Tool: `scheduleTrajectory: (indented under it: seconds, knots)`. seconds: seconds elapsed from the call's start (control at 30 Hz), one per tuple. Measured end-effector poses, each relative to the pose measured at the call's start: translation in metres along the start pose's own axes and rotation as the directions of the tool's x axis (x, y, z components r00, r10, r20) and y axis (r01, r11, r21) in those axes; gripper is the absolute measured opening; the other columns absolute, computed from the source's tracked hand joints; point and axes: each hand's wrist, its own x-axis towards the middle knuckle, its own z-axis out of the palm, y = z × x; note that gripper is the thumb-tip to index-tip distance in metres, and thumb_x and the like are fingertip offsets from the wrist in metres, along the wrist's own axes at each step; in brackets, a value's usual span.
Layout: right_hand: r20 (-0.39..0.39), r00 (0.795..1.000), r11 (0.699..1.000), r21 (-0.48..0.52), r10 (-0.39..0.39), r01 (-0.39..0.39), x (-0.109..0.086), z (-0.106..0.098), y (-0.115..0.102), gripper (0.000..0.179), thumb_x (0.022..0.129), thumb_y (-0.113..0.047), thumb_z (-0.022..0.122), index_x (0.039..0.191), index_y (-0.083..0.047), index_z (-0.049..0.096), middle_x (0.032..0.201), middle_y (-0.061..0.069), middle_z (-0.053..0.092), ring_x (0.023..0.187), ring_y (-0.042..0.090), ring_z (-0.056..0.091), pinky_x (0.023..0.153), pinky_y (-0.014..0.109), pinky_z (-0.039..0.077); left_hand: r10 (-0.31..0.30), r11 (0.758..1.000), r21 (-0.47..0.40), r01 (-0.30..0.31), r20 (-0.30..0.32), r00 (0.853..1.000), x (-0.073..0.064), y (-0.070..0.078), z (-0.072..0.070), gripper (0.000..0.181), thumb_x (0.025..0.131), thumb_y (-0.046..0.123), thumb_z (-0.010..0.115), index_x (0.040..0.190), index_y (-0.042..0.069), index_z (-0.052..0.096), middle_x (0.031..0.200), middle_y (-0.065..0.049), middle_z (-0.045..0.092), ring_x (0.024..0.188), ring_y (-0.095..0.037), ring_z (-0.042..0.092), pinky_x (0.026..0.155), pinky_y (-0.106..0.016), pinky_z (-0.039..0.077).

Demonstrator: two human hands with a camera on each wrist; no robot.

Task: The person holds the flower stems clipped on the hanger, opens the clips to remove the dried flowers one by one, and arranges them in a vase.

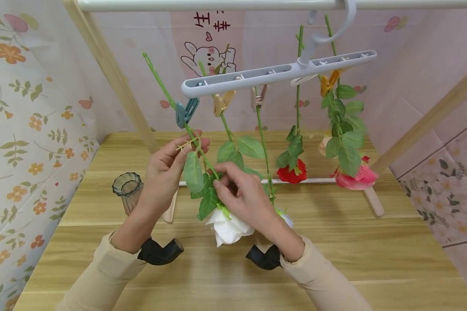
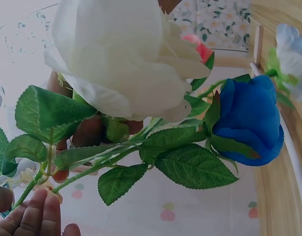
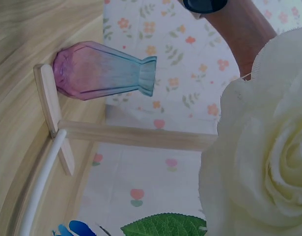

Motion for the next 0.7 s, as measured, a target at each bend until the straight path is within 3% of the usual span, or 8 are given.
scheduleTrajectory:
  seconds: [0.3,0.5,0.63,0.7]
  knots:
    - [0.011,1.000,1.000,-0.002,0.006,-0.006,0.000,0.000,0.000,0.023,0.084,0.010,0.057,0.103,-0.002,0.061,0.067,-0.003,0.054,0.056,0.003,0.047,0.050,0.020,0.041,-0.041,0.999,-0.007,0.040,-0.085,0.996,0.003,0.001,0.001,0.032,0.101,0.007,0.040,0.127,-0.008,0.052,0.122,-0.024,0.059,0.113,-0.023,0.059,0.098,-0.035,0.046]
    - [0.005,1.000,1.000,0.017,-0.014,0.014,0.000,0.000,0.000,0.024,0.083,0.012,0.056,0.102,-0.001,0.061,0.066,-0.003,0.053,0.056,0.004,0.045,0.050,0.019,0.039,-0.069,0.997,-0.025,0.067,-0.130,0.989,0.008,0.005,0.002,0.033,0.102,0.013,0.038,0.118,-0.010,0.056,0.121,-0.019,0.060,0.111,-0.024,0.060,0.096,-0.032,0.048]
    - [0.002,1.000,1.000,0.012,-0.016,0.016,0.000,0.000,0.000,0.023,0.083,0.011,0.056,0.101,-0.002,0.061,0.065,-0.003,0.053,0.055,0.003,0.045,0.050,0.018,0.039,-0.125,0.991,0.019,0.130,-0.158,0.980,0.012,0.003,-0.001,0.034,0.103,0.017,0.038,0.120,-0.006,0.055,0.121,-0.016,0.060,0.107,-0.019,0.060,0.094,-0.032,0.048]
    - [0.002,1.000,1.000,0.009,-0.021,0.021,0.001,0.000,0.000,0.023,0.083,0.011,0.056,0.101,-0.002,0.061,0.065,-0.004,0.053,0.055,0.003,0.045,0.050,0.018,0.038,-0.094,0.993,0.051,0.106,-0.200,0.975,0.014,0.003,-0.003,0.032,0.102,0.016,0.040,0.124,-0.004,0.050,0.122,-0.014,0.056,0.105,-0.014,0.058,0.093,-0.029,0.047]
